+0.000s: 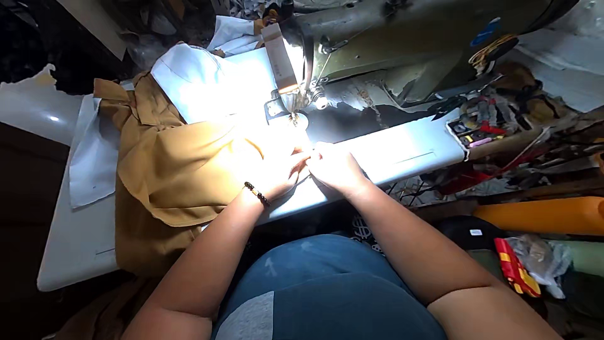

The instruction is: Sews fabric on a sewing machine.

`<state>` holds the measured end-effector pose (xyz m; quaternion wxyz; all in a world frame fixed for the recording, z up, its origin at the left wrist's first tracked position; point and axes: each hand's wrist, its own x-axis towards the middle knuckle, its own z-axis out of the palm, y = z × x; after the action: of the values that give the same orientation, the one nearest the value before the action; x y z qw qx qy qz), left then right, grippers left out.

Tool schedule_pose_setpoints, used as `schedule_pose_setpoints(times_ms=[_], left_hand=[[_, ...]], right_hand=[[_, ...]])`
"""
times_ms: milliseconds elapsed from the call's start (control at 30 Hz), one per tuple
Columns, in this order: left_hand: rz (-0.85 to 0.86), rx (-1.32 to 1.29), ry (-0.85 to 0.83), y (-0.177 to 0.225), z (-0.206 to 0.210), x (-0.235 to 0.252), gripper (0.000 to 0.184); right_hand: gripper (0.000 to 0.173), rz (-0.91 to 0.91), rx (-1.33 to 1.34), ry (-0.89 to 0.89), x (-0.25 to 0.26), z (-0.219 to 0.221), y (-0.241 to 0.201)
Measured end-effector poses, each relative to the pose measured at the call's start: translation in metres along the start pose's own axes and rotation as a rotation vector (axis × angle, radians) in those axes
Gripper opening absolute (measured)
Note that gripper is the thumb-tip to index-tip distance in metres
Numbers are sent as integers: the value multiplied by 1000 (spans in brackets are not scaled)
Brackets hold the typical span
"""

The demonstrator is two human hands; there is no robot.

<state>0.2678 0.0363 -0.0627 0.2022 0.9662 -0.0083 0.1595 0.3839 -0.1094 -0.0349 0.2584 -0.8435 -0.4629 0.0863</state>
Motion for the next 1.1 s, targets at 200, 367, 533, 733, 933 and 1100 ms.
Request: schedule_pose_setpoints(times_ms=[200, 367, 533, 733, 933, 1100], left_hand=[[122, -46, 29, -5, 10, -1, 44], [12, 178, -90, 9, 2, 26, 43], [207, 307, 80, 3, -2, 46, 16], [-44, -60, 59, 13, 8, -1, 27], [-143, -112, -42, 15, 2, -16, 36], [-113, -163, -39, 7, 2, -11, 33]], right_hand=[[8, -13, 177, 148, -3, 6, 11], [8, 27, 233, 256, 0, 0, 8], [5, -59, 208, 341, 8, -4, 9], [8, -170, 247, 140, -4, 3, 12], [8, -216, 261, 38, 3, -3, 13], [12, -191, 198, -65, 9, -6, 15]])
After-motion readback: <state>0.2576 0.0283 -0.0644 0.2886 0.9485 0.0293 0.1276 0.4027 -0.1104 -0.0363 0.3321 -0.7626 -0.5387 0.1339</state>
